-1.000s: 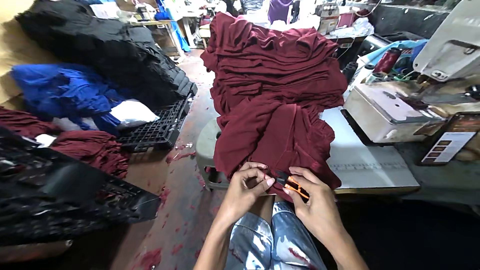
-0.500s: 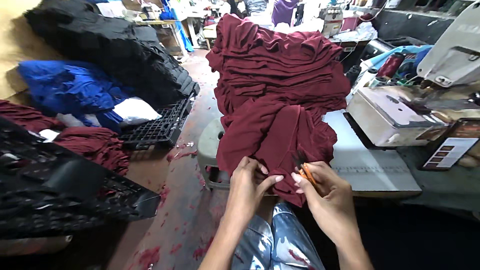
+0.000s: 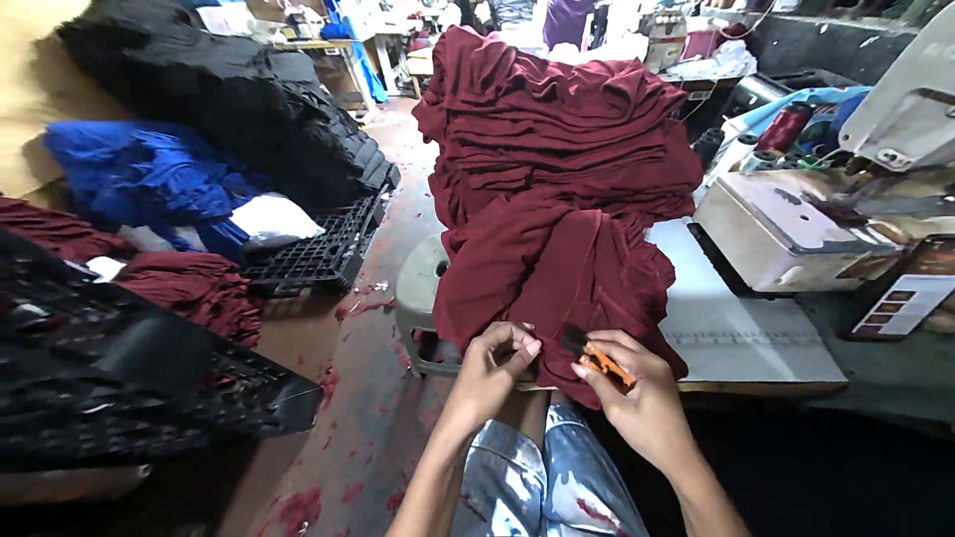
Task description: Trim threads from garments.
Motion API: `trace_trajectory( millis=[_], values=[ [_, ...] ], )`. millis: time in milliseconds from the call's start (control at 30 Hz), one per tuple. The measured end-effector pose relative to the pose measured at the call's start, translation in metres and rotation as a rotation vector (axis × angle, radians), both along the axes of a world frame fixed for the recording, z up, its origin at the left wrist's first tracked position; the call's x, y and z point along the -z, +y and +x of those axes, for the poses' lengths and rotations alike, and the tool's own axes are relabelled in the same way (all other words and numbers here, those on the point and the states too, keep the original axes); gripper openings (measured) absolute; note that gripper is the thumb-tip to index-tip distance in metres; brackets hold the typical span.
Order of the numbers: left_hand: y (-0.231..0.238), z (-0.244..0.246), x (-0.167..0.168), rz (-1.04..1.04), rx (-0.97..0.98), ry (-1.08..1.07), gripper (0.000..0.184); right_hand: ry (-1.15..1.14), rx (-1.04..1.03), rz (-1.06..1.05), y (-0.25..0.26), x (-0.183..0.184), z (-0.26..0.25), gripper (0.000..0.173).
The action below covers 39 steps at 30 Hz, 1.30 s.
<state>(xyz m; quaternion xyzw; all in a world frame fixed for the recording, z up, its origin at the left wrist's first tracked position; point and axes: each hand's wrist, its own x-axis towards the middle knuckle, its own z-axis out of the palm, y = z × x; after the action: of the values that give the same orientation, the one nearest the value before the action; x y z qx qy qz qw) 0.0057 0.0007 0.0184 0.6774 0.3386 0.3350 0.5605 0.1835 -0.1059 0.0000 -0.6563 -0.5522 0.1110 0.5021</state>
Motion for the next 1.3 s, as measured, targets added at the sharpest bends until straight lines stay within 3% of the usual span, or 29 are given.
trace_trajectory(
  millis=[233,433,667,800,867,967,1100,1300],
  values=[
    [-0.008,0.001,0.007,0.017,-0.036,0.000,0.008,-0.288,0.049,-0.061,-0.001,-0.006,-0.017,0.014],
    [-0.008,0.000,0.007,0.007,-0.036,0.018,0.009,-0.361,0.073,-0.041,0.003,-0.008,-0.019,0.011],
    [-0.009,0.006,0.014,0.174,-0.160,0.091,0.008,-0.160,0.104,-0.061,0.008,-0.011,-0.010,0.009],
    [-0.018,0.024,0.011,0.398,-0.276,0.312,0.034,0.070,0.086,-0.120,0.005,-0.020,-0.004,0.014],
    [-0.022,0.032,0.009,0.465,-0.332,0.371,0.025,0.124,0.083,-0.103,0.005,-0.019,-0.004,0.014],
    [-0.016,0.024,0.010,0.288,-0.247,0.250,0.009,0.134,0.078,-0.095,0.005,-0.016,-0.002,0.015],
    [-0.003,-0.001,0.003,-0.030,-0.060,0.045,0.010,0.016,0.006,-0.089,0.003,-0.006,0.002,0.019],
    [-0.004,-0.005,0.001,-0.095,-0.030,-0.009,0.010,-0.140,-0.024,-0.156,-0.002,-0.015,-0.009,0.014]
  ],
)
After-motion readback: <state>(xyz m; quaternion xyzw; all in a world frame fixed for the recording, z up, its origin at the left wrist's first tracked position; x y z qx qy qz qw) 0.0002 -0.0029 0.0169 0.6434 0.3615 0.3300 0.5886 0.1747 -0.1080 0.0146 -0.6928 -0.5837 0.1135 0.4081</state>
